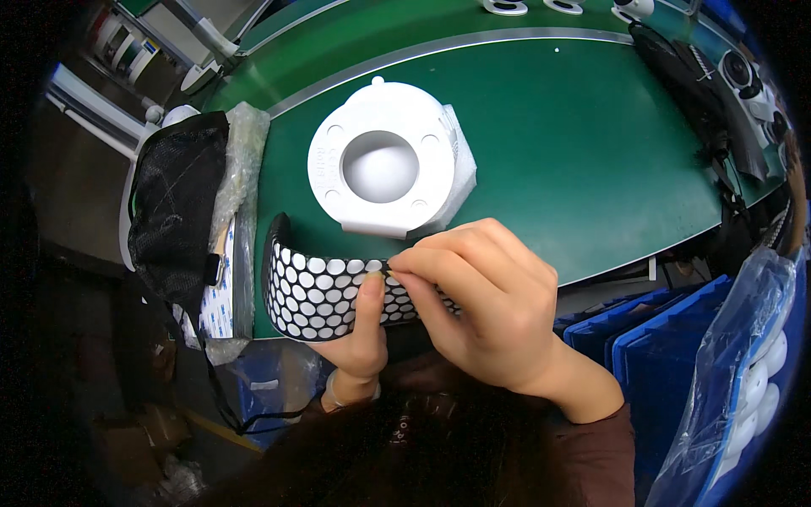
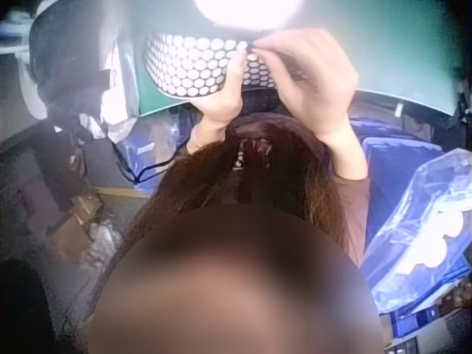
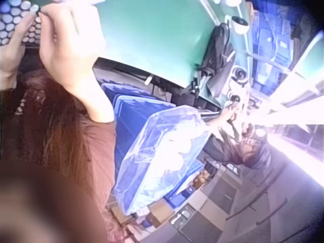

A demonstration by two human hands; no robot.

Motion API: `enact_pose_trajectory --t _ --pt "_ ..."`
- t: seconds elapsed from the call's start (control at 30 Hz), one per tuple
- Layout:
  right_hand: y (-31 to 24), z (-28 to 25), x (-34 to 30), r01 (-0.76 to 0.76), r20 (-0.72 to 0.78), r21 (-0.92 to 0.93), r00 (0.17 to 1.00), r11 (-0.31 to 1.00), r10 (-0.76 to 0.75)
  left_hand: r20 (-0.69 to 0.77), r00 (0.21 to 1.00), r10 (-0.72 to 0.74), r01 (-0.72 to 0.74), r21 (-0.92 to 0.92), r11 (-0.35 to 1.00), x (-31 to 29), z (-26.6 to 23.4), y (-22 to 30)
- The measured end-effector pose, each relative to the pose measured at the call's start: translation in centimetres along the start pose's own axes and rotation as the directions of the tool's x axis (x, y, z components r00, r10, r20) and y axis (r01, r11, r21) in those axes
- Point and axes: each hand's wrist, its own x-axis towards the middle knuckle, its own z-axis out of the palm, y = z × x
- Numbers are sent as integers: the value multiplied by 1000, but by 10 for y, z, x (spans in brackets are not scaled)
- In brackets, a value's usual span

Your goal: Assembling security camera components by peeling rubber pads from an adhesive sheet and applying them to the camera base.

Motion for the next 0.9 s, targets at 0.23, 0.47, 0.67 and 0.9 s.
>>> enact_pose_trajectory --t 0.23,0.47,0.67,0.9 --pt "-6 -2 0 -77 55 -10 995 997 78 10 999 44 -45 71 996 0 1 -2" --pt "-5 2 -3 -49 25 -33 998 998 50 -69 997 47 -49 -23 999 2 5 -1" --pt "-6 0 2 -46 97 -11 994 999 47 -61 994 96 -93 52 994 1 1 -3" --pt "-8 1 21 0 22 36 1000 999 -1 -168 963 -209 167 -233 958 20 -11 -7"
